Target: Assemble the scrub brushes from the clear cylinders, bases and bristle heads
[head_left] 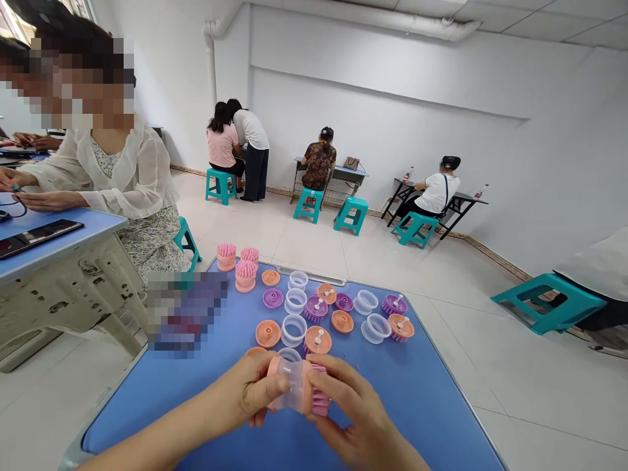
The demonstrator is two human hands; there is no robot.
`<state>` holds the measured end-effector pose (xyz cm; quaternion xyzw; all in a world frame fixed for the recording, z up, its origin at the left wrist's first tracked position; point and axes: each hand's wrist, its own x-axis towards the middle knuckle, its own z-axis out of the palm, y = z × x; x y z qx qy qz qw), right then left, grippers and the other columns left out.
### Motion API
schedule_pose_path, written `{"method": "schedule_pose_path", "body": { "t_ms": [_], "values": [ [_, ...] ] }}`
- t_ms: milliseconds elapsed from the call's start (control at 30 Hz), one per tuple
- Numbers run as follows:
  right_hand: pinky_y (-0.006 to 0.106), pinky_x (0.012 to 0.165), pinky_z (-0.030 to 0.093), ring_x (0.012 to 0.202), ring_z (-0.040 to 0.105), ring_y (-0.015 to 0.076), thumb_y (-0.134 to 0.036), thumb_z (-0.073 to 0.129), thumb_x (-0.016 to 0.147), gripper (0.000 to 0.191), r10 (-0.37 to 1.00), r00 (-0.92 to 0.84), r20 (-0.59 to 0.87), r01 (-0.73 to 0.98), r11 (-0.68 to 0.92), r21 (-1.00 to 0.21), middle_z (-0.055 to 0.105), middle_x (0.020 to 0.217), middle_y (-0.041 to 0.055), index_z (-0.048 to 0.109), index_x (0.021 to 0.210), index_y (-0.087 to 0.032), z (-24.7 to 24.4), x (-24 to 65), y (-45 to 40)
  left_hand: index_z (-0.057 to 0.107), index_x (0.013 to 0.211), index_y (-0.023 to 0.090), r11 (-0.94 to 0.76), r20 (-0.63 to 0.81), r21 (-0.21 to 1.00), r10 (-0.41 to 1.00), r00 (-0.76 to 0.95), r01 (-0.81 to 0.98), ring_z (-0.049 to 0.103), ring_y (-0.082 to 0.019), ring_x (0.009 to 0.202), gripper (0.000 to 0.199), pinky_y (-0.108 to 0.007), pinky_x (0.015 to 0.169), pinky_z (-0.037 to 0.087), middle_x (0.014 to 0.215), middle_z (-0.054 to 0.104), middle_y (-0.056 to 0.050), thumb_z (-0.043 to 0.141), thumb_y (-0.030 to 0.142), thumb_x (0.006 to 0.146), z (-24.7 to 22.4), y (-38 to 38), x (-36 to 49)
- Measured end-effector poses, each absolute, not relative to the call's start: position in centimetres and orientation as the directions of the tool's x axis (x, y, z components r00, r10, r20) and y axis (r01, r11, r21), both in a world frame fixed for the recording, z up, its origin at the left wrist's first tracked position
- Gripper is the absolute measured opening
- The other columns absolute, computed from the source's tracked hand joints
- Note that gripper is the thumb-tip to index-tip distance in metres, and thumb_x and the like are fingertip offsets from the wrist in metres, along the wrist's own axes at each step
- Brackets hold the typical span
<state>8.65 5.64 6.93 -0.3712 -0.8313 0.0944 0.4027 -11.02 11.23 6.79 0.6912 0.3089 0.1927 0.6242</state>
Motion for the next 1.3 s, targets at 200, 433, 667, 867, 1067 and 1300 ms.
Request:
{"method": "schedule_pose_path", "body": {
  "t_ms": [200, 433, 667, 867, 1067, 1300],
  "values": [
    [0.024, 0.065, 0.051, 0.074, 0.061, 0.0163, -0.025, 0.057, 0.078, 0.034, 0.866, -0.273, 0.418, 0.464, 0.499, -0.732, 0.064, 0.091, 0.0049, 0.051, 0.111, -0.020, 7.2, 8.6, 5.6, 0.053, 0.095, 0.019, -0.486, 0.306, 0.862, 0.728, 0.614, 0.146, 0.047, -0.012, 0.062, 0.064, -0.019, 0.053, 0.042, 0.074, 0.054, 0.001, 0.054, 0.072, 0.060, 5.5, 11.1, -11.1],
    [0.023, 0.054, 0.045, 0.060, 0.054, 0.0125, -0.050, 0.049, 0.083, 0.039, 0.947, -0.305, 0.103, 0.176, 0.162, -0.971, 0.058, 0.074, 0.0014, 0.053, 0.104, -0.017, 7.0, 8.5, 5.8, 0.048, 0.112, 0.027, -0.621, 0.451, 0.773, 0.682, 0.575, 0.130, 0.057, -0.014, 0.067, 0.061, -0.019, 0.056, 0.049, 0.088, 0.060, -0.002, 0.064, 0.060, 0.063, 4.0, 11.4, -11.2],
    [0.024, 0.071, 0.051, 0.083, 0.058, 0.0138, -0.015, 0.062, 0.076, 0.043, 0.919, -0.303, 0.252, 0.196, 0.318, -0.927, 0.057, 0.103, 0.0017, 0.049, 0.114, -0.030, 7.2, 8.6, 5.5, 0.052, 0.111, 0.022, -0.406, 0.277, 0.906, 0.788, 0.550, 0.124, 0.056, -0.013, 0.063, 0.070, -0.021, 0.057, 0.050, 0.083, 0.060, -0.001, 0.070, 0.060, 0.055, 4.9, 11.1, -11.1],
    [0.024, 0.081, 0.050, 0.104, 0.055, 0.0172, -0.005, 0.063, 0.073, 0.052, 0.850, -0.317, 0.421, 0.253, 0.504, -0.826, 0.057, 0.113, 0.0032, 0.050, 0.116, -0.032, 7.5, 8.8, 5.8, 0.051, 0.114, 0.019, -0.253, 0.148, 0.964, 0.760, 0.633, 0.077, 0.048, -0.010, 0.059, 0.073, -0.019, 0.054, 0.045, 0.077, 0.054, 0.001, 0.069, 0.060, 0.057, 5.9, 10.9, -11.1],
    [0.023, 0.079, 0.050, 0.099, 0.058, 0.0168, -0.008, 0.063, 0.074, 0.048, 0.825, -0.365, 0.430, 0.326, 0.547, -0.771, 0.060, 0.110, 0.0043, 0.052, 0.116, -0.028, 7.8, 8.9, 5.8, 0.057, 0.098, 0.017, -0.341, 0.191, 0.931, 0.754, 0.628, 0.127, 0.039, -0.007, 0.051, 0.064, -0.014, 0.044, 0.035, 0.064, 0.050, 0.005, 0.070, 0.062, 0.053, 5.0, 11.3, -11.1],
    [0.022, 0.054, 0.047, 0.059, 0.058, 0.0140, -0.044, 0.050, 0.084, 0.034, 0.925, -0.309, 0.219, 0.330, 0.320, -0.888, 0.063, 0.074, 0.0024, 0.055, 0.105, -0.018, 7.4, 8.6, 5.7, 0.046, 0.120, 0.030, -0.716, 0.516, 0.676, 0.627, 0.583, 0.172, 0.060, -0.016, 0.073, 0.073, -0.021, 0.063, 0.049, 0.091, 0.064, -0.002, 0.064, 0.064, 0.058, 3.8, 11.3, -11.6]
  ]
}}
